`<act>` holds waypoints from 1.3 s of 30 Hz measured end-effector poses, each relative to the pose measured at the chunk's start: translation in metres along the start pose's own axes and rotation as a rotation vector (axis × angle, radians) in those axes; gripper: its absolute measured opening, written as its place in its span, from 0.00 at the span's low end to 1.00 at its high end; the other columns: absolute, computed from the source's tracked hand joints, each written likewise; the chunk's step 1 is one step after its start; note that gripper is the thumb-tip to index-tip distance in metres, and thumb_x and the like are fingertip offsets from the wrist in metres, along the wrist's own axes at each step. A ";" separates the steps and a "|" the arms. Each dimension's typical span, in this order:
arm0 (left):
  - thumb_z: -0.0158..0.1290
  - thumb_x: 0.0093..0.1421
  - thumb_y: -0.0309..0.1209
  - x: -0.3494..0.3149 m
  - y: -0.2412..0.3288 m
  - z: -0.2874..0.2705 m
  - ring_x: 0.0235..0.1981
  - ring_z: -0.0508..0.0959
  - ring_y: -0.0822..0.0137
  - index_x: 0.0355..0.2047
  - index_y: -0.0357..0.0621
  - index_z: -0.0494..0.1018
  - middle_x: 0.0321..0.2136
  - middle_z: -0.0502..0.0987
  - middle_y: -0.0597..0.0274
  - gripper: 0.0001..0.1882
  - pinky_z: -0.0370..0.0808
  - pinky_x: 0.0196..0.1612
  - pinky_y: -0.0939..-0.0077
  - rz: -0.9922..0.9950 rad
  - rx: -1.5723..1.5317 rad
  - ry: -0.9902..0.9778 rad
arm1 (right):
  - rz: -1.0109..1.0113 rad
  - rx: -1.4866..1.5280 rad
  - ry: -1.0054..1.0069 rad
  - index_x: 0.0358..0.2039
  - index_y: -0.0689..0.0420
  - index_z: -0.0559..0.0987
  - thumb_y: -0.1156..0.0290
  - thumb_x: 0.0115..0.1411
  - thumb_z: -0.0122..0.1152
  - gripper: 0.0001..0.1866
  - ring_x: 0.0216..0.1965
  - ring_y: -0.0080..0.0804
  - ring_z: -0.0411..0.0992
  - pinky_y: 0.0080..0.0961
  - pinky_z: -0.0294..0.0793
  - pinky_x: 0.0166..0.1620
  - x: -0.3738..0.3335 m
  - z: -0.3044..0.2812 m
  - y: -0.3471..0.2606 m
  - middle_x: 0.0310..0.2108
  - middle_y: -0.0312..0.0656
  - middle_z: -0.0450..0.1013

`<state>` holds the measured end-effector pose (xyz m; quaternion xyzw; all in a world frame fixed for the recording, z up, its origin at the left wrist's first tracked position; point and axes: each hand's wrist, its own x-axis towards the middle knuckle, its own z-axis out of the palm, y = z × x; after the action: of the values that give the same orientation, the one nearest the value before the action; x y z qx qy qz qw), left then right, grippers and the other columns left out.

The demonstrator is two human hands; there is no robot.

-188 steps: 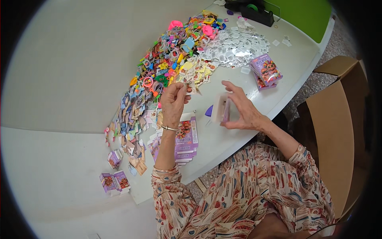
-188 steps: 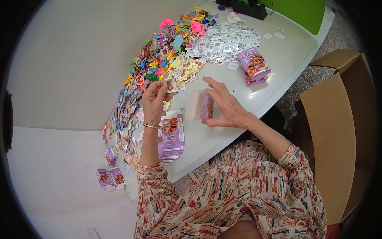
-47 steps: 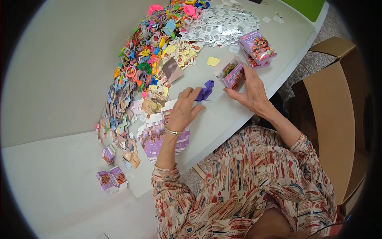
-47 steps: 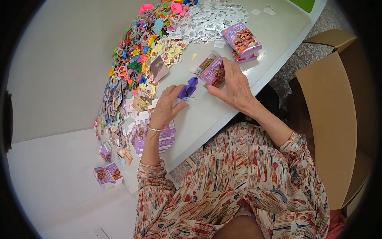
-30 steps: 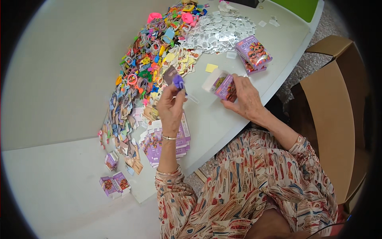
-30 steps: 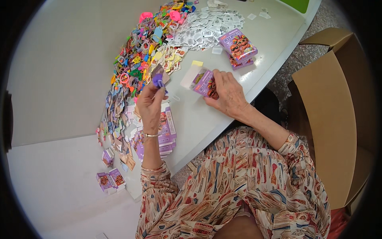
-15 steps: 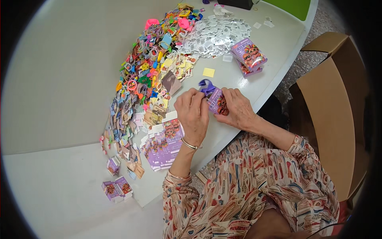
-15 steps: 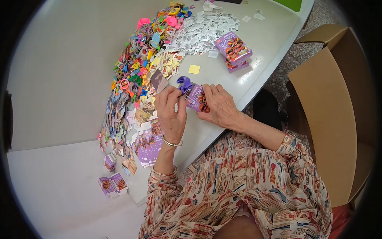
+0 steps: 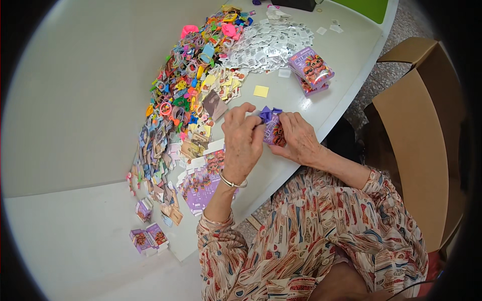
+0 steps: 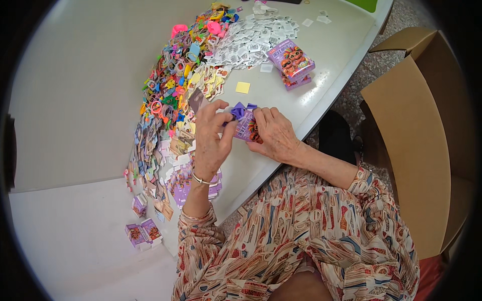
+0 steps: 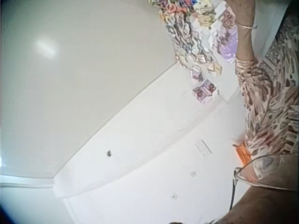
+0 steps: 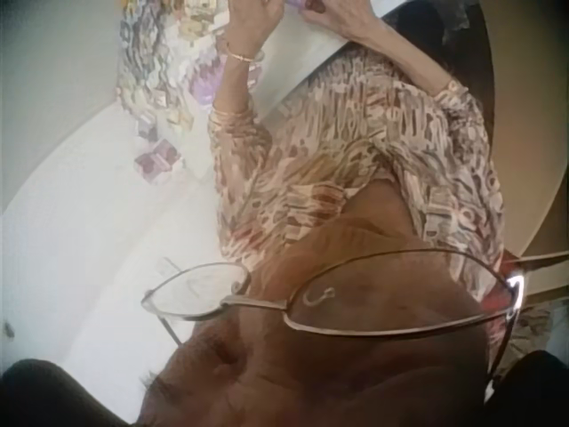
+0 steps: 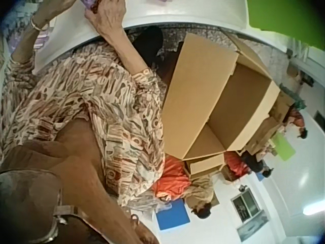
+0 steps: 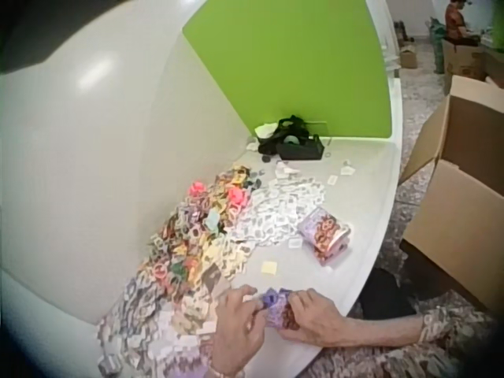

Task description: Organizing small boxes into a large carton and preparing individual small boxes at a packing station.

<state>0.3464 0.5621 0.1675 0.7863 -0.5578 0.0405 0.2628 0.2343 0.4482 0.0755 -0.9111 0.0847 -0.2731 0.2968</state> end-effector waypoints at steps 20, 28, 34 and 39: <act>0.53 0.52 0.19 -0.008 0.000 0.015 0.46 0.69 0.55 0.32 0.35 0.71 0.43 0.70 0.51 0.06 0.66 0.49 0.66 -0.113 -0.168 0.215 | 0.087 0.054 -0.048 0.50 0.70 0.62 0.61 0.39 0.72 0.42 0.40 0.48 0.67 0.37 0.70 0.44 0.001 -0.009 0.000 0.39 0.53 0.66; 0.53 0.50 0.23 -0.004 -0.023 -0.012 0.45 0.70 0.54 0.36 0.39 0.76 0.42 0.73 0.56 0.11 0.65 0.47 0.60 0.025 0.113 -0.333 | -0.022 0.003 -0.019 0.49 0.70 0.63 0.62 0.39 0.72 0.41 0.40 0.48 0.67 0.36 0.70 0.44 -0.002 -0.003 -0.002 0.39 0.53 0.66; 0.55 0.54 0.24 0.006 -0.017 -0.024 0.46 0.73 0.56 0.45 0.42 0.74 0.45 0.74 0.55 0.16 0.68 0.49 0.64 -0.376 -0.449 -0.411 | 0.040 0.040 -0.022 0.51 0.71 0.62 0.62 0.38 0.73 0.44 0.40 0.48 0.67 0.37 0.70 0.45 -0.002 -0.005 0.003 0.41 0.53 0.66; 0.56 0.54 0.26 0.000 -0.010 -0.014 0.47 0.73 0.57 0.46 0.41 0.73 0.46 0.74 0.55 0.18 0.68 0.50 0.65 -0.135 -0.287 -0.120 | -0.008 0.003 -0.033 0.55 0.71 0.59 0.64 0.35 0.75 0.49 0.39 0.48 0.67 0.36 0.70 0.44 -0.003 -0.005 0.001 0.42 0.53 0.66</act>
<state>0.3587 0.5706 0.1755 0.7773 -0.5185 -0.1042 0.3407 0.2290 0.4457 0.0772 -0.9154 0.0755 -0.2593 0.2985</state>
